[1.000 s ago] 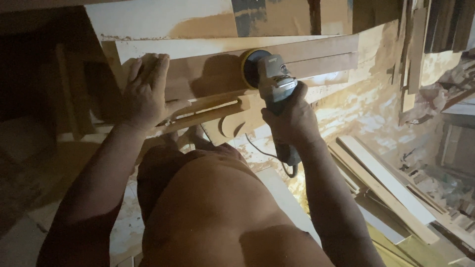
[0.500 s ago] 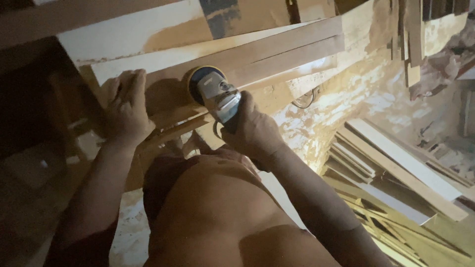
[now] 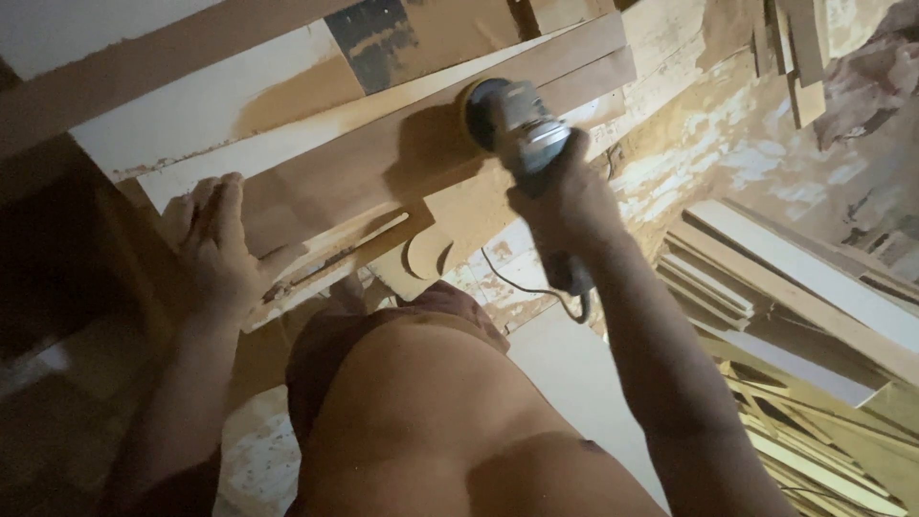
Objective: The person uses an orbital sander to smooth the surface of a wooden plank resting on a workbench. They hold the plank steady with one hand while moving the sander back and forth along its length.
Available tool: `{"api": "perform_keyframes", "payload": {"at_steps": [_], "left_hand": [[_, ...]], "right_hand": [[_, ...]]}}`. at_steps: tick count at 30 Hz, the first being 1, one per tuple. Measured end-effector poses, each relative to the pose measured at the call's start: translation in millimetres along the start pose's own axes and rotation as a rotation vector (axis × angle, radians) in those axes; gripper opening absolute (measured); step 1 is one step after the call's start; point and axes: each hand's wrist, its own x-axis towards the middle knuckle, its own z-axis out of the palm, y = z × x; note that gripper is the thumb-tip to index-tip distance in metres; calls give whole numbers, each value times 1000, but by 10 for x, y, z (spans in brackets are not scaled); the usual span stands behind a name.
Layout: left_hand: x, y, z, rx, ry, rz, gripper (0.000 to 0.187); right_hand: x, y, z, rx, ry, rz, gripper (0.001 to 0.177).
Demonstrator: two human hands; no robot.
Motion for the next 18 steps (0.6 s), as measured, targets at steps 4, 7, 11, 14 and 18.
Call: {"api": "perform_keyframes", "payload": {"at_steps": [4,7,11,14,18], "left_hand": [[177,123,-186,32,-36,46,100],[157,131,-200,32,-25,70,96],[89,57,-107,5,-44,25,102],[91,54,-87,75,-14,48,100],[120,110,-152,77,-34,39,100]], "right_hand": [[333,352,-94,40,81,-62,72],[393,409,-282,62,73,33,72],[510,606,-469,105,123,88,67],[691,851,-502,110,164,80,69],[819,1006,-641,137,166,79,65]]}}
